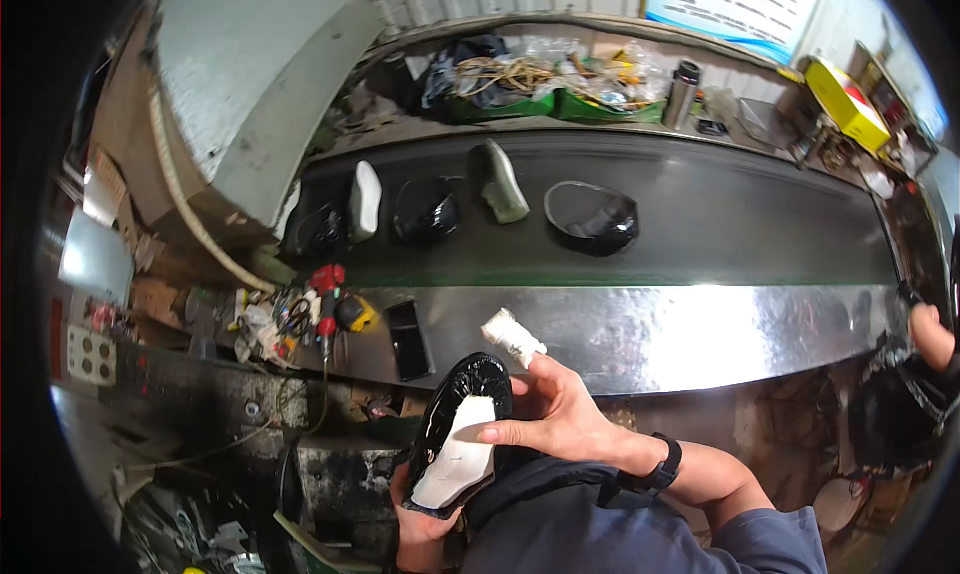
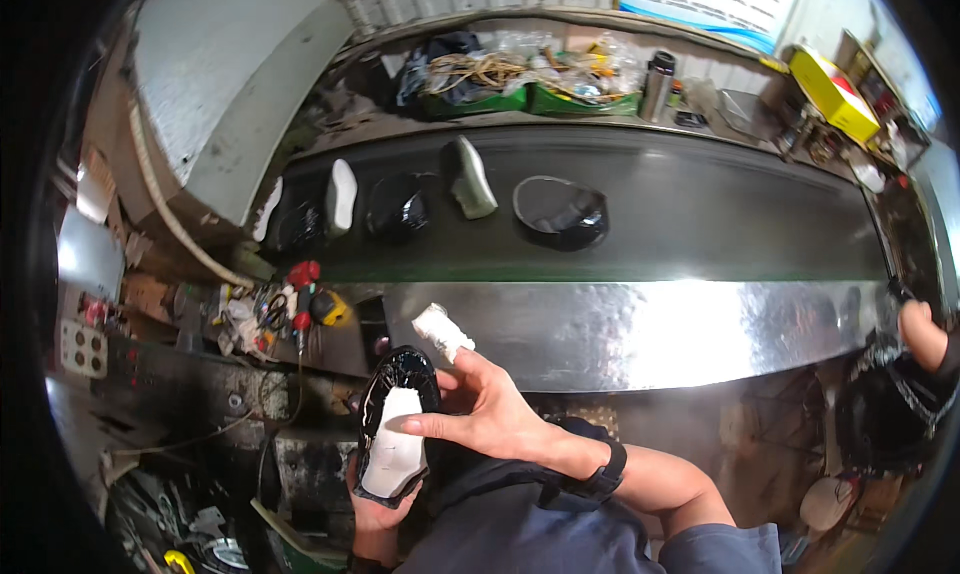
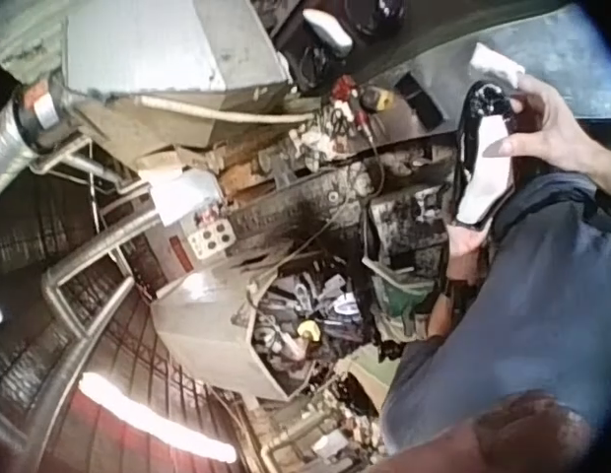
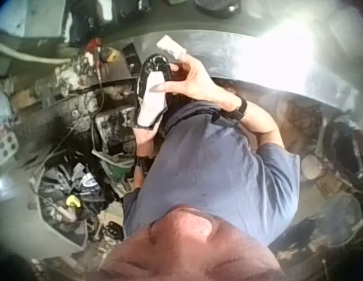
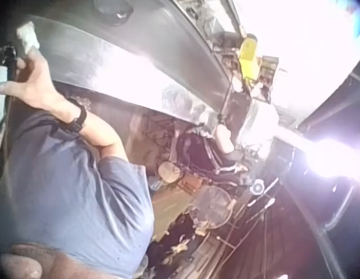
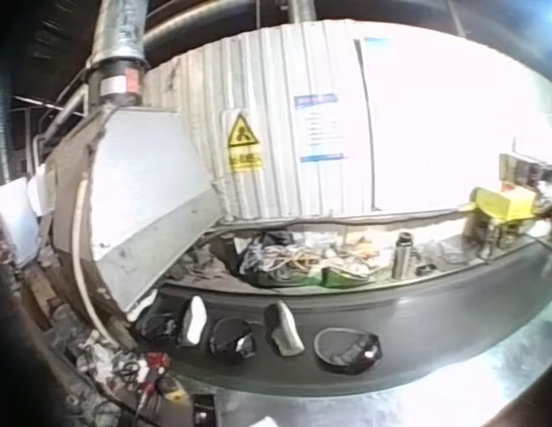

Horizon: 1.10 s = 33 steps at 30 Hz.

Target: Operating machinery to shape and trim shoe uppers during the manufacturing process.

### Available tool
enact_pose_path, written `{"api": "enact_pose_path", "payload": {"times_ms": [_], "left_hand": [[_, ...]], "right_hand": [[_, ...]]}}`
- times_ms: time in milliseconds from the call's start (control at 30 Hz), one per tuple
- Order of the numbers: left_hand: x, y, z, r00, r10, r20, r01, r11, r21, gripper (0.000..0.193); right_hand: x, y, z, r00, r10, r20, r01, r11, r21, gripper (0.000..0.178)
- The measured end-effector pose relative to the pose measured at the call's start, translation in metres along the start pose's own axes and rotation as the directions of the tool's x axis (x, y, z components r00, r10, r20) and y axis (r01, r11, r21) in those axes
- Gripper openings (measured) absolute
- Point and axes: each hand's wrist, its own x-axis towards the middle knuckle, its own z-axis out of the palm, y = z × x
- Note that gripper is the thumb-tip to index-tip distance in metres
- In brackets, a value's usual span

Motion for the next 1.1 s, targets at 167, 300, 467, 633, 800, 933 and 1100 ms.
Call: {"api": "enact_pose_path", "payload": {"times_ms": [167,300,467,633,800,933,1100], "left_hand": [[0.019,-0.010,0.016,0.993,-0.076,0.093,0.060,0.985,0.161,0.054],[0.031,-0.020,0.025,0.994,-0.056,0.092,0.025,0.952,0.305,0.050],[0.044,-0.009,0.073,0.922,0.166,0.349,-0.293,0.889,0.353,0.044],[0.074,-0.019,0.125,0.683,0.317,0.658,-0.681,-0.049,0.731,0.061],[0.102,-0.076,0.124,0.433,-0.067,0.899,-0.853,-0.351,0.385,0.090],[0.111,-0.083,0.107,0.374,-0.069,0.925,-0.889,-0.310,0.336,0.083],[0.118,-0.082,0.107,0.310,-0.105,0.945,-0.899,-0.356,0.255,0.071]], "right_hand": [[-0.023,-0.008,-0.016,0.988,-0.038,-0.148,0.047,0.997,0.060,0.070],[-0.035,-0.013,-0.029,0.961,-0.095,-0.261,0.078,0.994,-0.073,0.062],[-0.049,0.013,-0.085,0.913,0.003,-0.408,0.041,0.994,0.098,0.071],[-0.075,0.049,-0.131,0.919,-0.082,-0.385,-0.260,0.608,-0.750,0.104],[-0.058,0.025,-0.098,0.993,-0.115,-0.035,0.046,0.631,-0.774,0.101],[-0.071,0.041,-0.112,0.993,-0.090,-0.076,0.013,0.728,-0.685,0.106],[-0.071,0.028,-0.116,0.988,-0.151,-0.035,0.103,0.806,-0.583,0.115]]}}
